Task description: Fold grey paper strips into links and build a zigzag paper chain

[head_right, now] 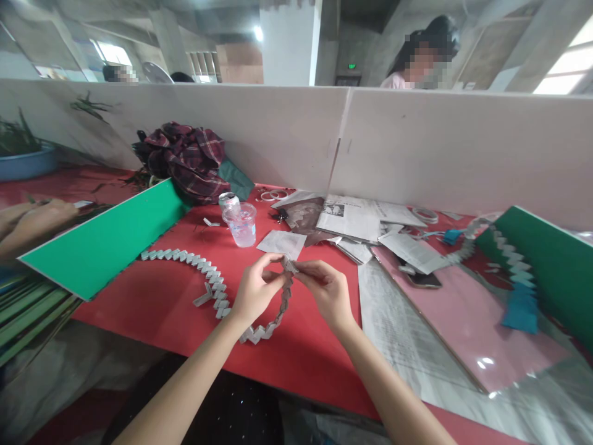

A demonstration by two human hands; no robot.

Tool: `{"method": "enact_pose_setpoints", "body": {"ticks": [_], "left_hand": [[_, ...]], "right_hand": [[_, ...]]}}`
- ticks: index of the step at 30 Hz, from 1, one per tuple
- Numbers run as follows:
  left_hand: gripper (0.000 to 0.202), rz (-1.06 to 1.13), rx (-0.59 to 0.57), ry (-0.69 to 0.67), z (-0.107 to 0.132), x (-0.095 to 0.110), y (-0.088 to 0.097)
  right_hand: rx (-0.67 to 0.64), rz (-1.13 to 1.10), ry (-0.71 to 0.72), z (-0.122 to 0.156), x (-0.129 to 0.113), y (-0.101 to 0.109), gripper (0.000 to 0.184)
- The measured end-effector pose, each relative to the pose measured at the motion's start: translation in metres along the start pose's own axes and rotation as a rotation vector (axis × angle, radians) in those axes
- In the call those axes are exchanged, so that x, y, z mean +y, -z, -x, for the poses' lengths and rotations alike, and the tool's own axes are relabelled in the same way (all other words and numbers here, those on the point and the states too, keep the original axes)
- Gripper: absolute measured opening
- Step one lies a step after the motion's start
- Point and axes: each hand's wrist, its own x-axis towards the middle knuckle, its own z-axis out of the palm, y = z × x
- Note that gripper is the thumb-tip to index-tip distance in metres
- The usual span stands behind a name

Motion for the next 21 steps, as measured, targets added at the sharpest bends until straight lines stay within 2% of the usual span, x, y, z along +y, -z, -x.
{"method": "enact_pose_setpoints", "body": {"ticks": [9,21], "left_hand": [[0.026,0.055,-0.007,0.009,-0.002,-0.0007,0.0002],[0.021,0.109,-0.068,0.014,0.0033,0.0046,-0.0023]], "right_hand": [[0.007,0.037,0.065,-0.0003,-0.003,-0.0003,0.01],[0.015,0.051,0.095,-0.0002,0.0002,0.0007,0.011]]}}
